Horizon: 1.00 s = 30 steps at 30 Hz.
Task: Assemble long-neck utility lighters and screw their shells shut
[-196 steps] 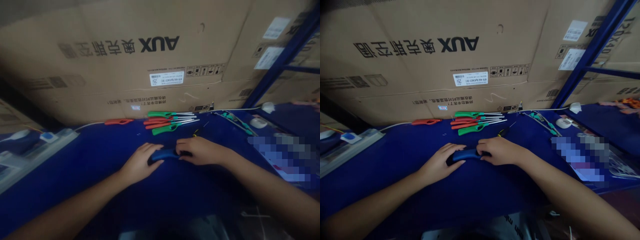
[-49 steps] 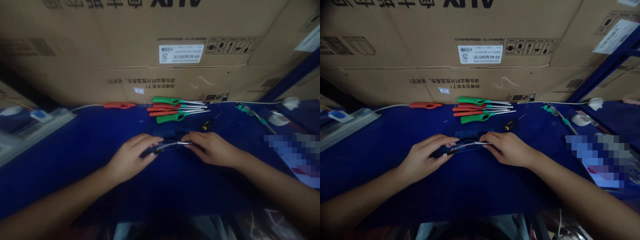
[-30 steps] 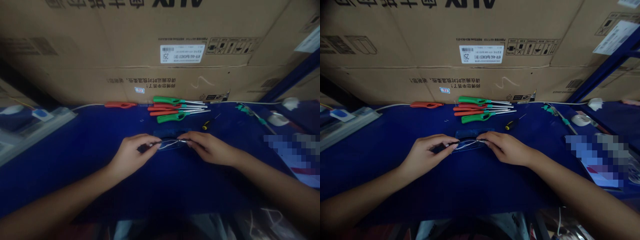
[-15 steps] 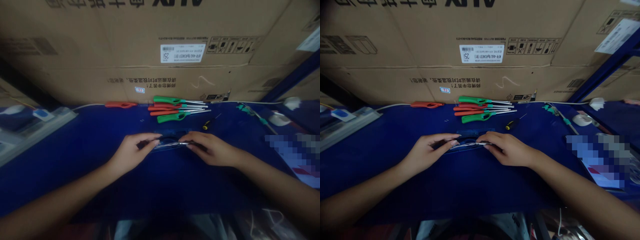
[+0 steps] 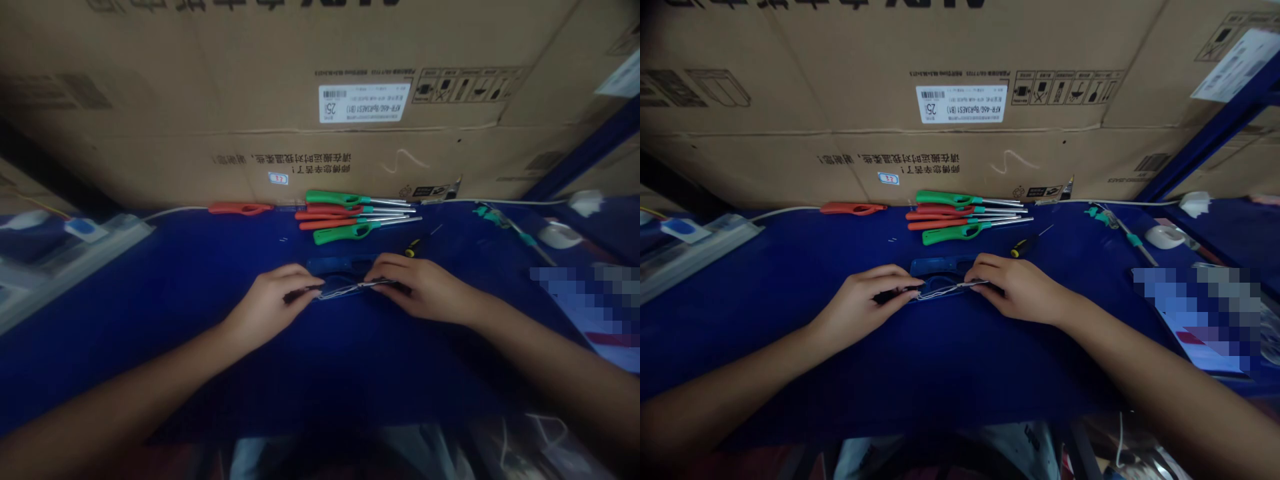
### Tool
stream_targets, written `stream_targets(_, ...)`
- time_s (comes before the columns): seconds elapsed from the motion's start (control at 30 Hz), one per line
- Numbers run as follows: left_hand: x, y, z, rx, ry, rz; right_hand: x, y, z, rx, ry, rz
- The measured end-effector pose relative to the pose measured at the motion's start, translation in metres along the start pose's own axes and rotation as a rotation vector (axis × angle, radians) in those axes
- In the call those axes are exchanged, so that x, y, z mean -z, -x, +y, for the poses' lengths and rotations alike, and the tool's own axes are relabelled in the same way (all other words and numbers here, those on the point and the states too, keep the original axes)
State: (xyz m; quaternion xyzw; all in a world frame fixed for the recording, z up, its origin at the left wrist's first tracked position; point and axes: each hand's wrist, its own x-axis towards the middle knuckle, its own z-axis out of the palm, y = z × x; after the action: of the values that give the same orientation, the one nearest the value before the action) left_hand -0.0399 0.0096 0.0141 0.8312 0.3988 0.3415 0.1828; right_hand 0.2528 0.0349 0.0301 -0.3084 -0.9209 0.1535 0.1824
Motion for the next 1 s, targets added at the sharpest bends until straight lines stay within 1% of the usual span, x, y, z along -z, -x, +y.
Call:
stream_targets(0.17, -0.002, 0.0, -0.002, 0.004, 0.024, -0.005, -0.001, 0.001, 0.004, 0.011, 0.084, -0.023)
stream_targets(0.43, -0.004, -0.001, -0.005, 0.019, 0.029, 0.038, 0.002, 0.002, 0.004, 0.059, 0.141, -0.024)
stream_targets(0.53, -0.004, -0.001, -0.005, 0.017, 0.026, 0.018, 0.003, 0.0, -0.001, 0.094, 0.178, -0.017)
stream_targets(0.63, -0.004, -0.002, -0.004, 0.01, 0.023, -0.002, 0.002, -0.002, -0.007, 0.135, 0.269, -0.022)
stream_targets(0.83, -0.004, -0.003, -0.001, -0.008, -0.001, 0.008, 0.001, -0.003, -0.012, 0.262, 0.453, -0.06)
stream_targets(0.93, -0.004, -0.003, -0.001, 0.009, -0.008, 0.01, 0.002, -0.001, -0.015, 0.227, 0.509, -0.056)
stream_targets(1.0, -0.005, -0.003, -0.001, 0.019, -0.009, 0.011, 0.002, 0.0, -0.018, 0.166, 0.472, -0.035)
